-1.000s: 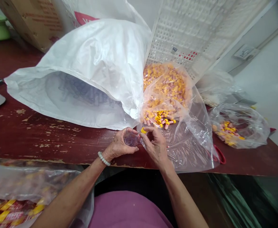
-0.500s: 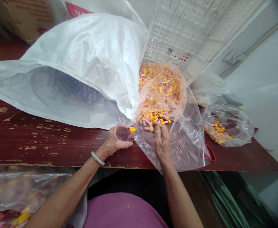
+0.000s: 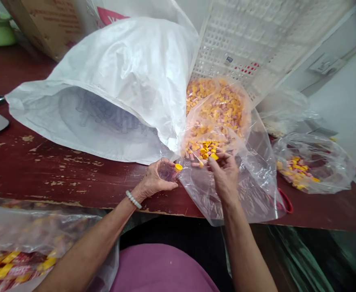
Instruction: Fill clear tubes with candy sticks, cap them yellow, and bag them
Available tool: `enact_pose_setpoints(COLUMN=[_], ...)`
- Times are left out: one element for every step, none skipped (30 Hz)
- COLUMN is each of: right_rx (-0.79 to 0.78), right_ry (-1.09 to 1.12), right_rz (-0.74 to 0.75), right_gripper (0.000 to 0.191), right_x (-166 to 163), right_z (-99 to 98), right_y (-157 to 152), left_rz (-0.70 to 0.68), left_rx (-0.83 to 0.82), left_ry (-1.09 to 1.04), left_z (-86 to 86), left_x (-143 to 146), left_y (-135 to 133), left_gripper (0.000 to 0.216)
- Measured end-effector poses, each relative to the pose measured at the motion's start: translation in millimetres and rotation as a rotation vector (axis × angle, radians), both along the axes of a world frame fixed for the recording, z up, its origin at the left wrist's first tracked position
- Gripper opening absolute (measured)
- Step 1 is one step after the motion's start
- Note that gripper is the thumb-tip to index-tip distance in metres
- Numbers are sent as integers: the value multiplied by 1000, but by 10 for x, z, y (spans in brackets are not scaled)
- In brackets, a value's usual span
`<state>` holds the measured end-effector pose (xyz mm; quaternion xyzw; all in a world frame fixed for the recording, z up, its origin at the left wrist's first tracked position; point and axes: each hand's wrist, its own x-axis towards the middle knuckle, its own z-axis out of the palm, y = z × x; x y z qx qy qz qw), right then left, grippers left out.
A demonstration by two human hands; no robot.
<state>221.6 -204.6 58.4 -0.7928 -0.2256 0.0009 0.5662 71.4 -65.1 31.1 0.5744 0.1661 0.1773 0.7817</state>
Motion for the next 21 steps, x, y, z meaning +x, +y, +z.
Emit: enact_pose_setpoints(right_rx=[121, 179, 203, 186, 144, 90, 37, -2, -24, -26, -12, 11, 30, 28, 1, -50, -120, -192, -249, -278, -269], right_ry=[44, 57, 46, 10, -47, -114, -181, -239, -283, -314, -337, -357, -381, -411, -447, -480, -508, -527, -541, -547, -551], right_rz=[97, 159, 193, 213, 225, 247, 277, 309, 336, 345, 330, 292, 247, 216, 209, 231, 276, 331, 379, 402, 384], right_gripper=[31, 28, 26, 24, 21, 19, 18, 16, 15, 14, 14, 15, 17, 19, 20, 20, 19, 18, 18, 17, 17], right_x=[-179, -344, -484, -594, -670, -714, -731, -726, -708, -683, -657, -637, -627, -631, -648, -679, -717, -755, -783, -791, -771], right_z=[31, 48, 51, 46, 36, 29, 30, 41, 62, 90, 121, 148, 167, 175, 171, 158, 142, 127, 118, 118, 126], right_y=[42, 84, 120, 148, 164, 166, 155, 133, 104, 74, 46, 25, 11, 7, 9, 17, 25, 32, 34, 30, 20], left_rz=[-6, -15, -25, -37, -41, -38, -25, -9, 2, 3, -6, -27, -52, -72, -75, -55, -24, 10, 38, 52, 51], left_rx=[7, 17, 29, 46, 64, 83, 102, 118, 128, 130, 122, 107, 88, 74, 81, 113, 167, 230, 288, 325, 331], left_ry=[11, 20, 26, 30, 29, 24, 18, 13, 11, 12, 14, 14, 11, 3, -6, -13, -14, -11, -3, 5, 12], left_z=[8, 18, 30, 42, 54, 66, 76, 83, 87, 89, 87, 84, 78, 73, 67, 63, 59, 55, 50, 42, 31], left_x=[-1, -4, -9, -14, -20, -24, -27, -28, -28, -27, -25, -24, -24, -26, -30, -36, -44, -51, -56, -58, -56], left_y=[2, 5, 8, 10, 12, 12, 10, 7, 4, 0, -3, -4, -3, 1, 8, 16, 25, 33, 39, 42, 42], left_gripper=[57, 56, 56, 55, 54, 53, 53, 52, 51, 50, 50, 51, 51, 52, 52, 51, 49, 47, 46, 45, 45])
